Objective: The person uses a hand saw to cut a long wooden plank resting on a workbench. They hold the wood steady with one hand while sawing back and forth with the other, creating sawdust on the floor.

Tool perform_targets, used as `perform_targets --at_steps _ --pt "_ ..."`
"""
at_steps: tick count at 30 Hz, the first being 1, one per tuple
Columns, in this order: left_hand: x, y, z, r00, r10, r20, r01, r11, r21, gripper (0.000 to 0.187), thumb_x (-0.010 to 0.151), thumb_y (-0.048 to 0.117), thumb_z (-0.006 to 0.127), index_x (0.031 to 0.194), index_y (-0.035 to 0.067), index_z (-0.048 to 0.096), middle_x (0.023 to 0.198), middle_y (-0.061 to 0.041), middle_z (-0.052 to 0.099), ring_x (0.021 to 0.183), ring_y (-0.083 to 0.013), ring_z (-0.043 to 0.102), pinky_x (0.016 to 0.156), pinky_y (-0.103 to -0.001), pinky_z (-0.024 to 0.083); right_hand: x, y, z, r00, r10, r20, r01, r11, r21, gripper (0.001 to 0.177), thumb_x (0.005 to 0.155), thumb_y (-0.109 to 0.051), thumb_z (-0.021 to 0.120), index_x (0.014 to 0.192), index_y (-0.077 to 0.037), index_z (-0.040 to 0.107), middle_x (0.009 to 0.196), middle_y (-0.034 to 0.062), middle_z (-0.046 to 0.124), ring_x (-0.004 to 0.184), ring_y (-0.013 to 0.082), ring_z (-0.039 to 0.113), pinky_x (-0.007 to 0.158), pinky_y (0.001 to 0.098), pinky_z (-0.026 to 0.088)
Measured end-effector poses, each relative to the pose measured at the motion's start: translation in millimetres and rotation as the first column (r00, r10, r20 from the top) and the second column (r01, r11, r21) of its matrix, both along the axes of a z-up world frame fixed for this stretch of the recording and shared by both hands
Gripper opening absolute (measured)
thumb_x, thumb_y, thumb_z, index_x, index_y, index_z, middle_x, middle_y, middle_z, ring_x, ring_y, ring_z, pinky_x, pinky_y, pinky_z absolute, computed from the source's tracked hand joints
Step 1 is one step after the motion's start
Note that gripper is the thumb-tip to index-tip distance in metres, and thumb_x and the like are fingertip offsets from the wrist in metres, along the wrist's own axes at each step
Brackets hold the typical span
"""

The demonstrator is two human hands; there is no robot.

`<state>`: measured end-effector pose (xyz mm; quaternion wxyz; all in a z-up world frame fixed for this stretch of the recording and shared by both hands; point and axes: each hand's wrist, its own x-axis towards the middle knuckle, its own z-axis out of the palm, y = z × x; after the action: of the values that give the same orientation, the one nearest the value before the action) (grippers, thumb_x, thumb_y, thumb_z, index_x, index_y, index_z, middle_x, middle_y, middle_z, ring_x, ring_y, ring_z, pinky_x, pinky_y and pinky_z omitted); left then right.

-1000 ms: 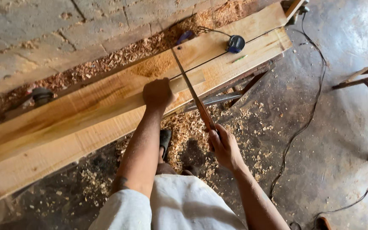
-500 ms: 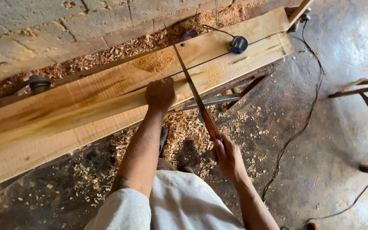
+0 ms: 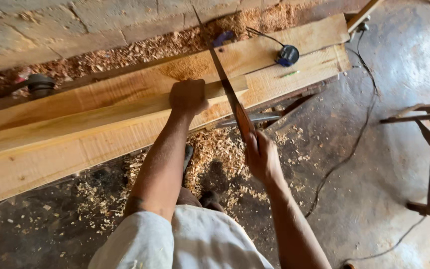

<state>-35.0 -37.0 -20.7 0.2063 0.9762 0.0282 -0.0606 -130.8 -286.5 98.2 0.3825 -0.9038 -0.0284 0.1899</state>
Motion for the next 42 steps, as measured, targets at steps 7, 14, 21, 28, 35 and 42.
perform_targets --at_steps 7,14,21,28,35,42 --pt "4.1 -3.0 -29.9 0.996 0.079 -0.041 -0.080 0.996 -0.028 0.008 0.087 0.013 0.063 0.080 0.011 0.063 0.060 -0.004 0.057 0.046 -0.0148 0.051 0.045 -0.038 0.052 -113.2 -62.9 42.7 0.986 -0.124 -0.114 0.127 0.992 0.019 0.036 0.103 -0.030 0.043 0.112 -0.004 0.067 0.054 0.0021 0.055 0.044 0.0107 0.050 0.040 0.0287 0.038" --pt "15.4 -1.6 -19.9 0.994 0.032 -0.102 -0.037 0.998 -0.046 0.011 0.083 0.018 0.065 0.078 0.011 0.057 0.060 -0.004 0.056 0.044 -0.0170 0.052 0.044 -0.038 0.052 -86.7 -61.8 21.5 0.971 -0.188 -0.151 0.178 0.981 -0.076 0.034 0.104 -0.028 0.047 0.108 -0.002 0.069 0.055 0.0046 0.057 0.044 0.0100 0.052 0.041 0.0287 0.040" --pt "11.8 10.8 -17.2 0.994 0.041 -0.100 -0.037 0.999 0.039 0.010 0.082 0.010 0.065 0.076 0.012 0.058 0.067 -0.007 0.053 0.055 -0.0180 0.055 0.055 -0.041 0.057 -10.4 -2.4 7.0 0.995 -0.024 0.099 0.015 0.996 0.091 0.033 0.106 -0.029 0.047 0.098 -0.002 0.064 0.062 0.0027 0.055 0.049 0.0100 0.052 0.046 0.0301 0.042" --pt "32.0 16.8 -56.3 0.983 0.107 0.150 -0.111 0.994 0.018 0.023 0.093 0.012 0.060 0.070 0.011 0.057 0.059 -0.004 0.057 0.048 -0.0147 0.051 0.046 -0.037 0.053 -136.0 -101.5 59.7 0.939 -0.245 -0.242 0.244 0.969 -0.035 0.039 0.105 -0.030 0.047 0.108 0.001 0.070 0.056 0.0012 0.057 0.047 0.0085 0.051 0.044 0.0273 0.039" --pt "15.2 11.2 -20.3 0.994 0.074 -0.085 -0.073 0.997 0.022 0.019 0.093 0.013 0.059 0.074 0.009 0.057 0.060 -0.008 0.056 0.046 -0.0157 0.051 0.043 -0.038 0.051 -0.3 -32.1 -18.6 0.995 -0.080 -0.062 0.077 0.996 -0.054 0.042 0.109 -0.034 0.049 0.092 0.001 0.065 0.057 0.0035 0.059 0.042 0.0118 0.052 0.036 0.0305 0.040" --pt "29.1 21.0 -35.2 0.954 0.297 -0.045 -0.297 0.914 -0.277 0.038 0.110 0.022 0.052 0.074 0.012 0.059 0.062 -0.003 0.056 0.050 -0.0144 0.047 0.045 -0.037 0.048 -53.9 -56.3 26.1 0.997 0.006 -0.082 0.003 0.995 0.098 0.043 0.110 -0.037 0.043 0.102 -0.002 0.065 0.058 -0.0007 0.055 0.043 0.0092 0.050 0.037 0.0276 0.037"
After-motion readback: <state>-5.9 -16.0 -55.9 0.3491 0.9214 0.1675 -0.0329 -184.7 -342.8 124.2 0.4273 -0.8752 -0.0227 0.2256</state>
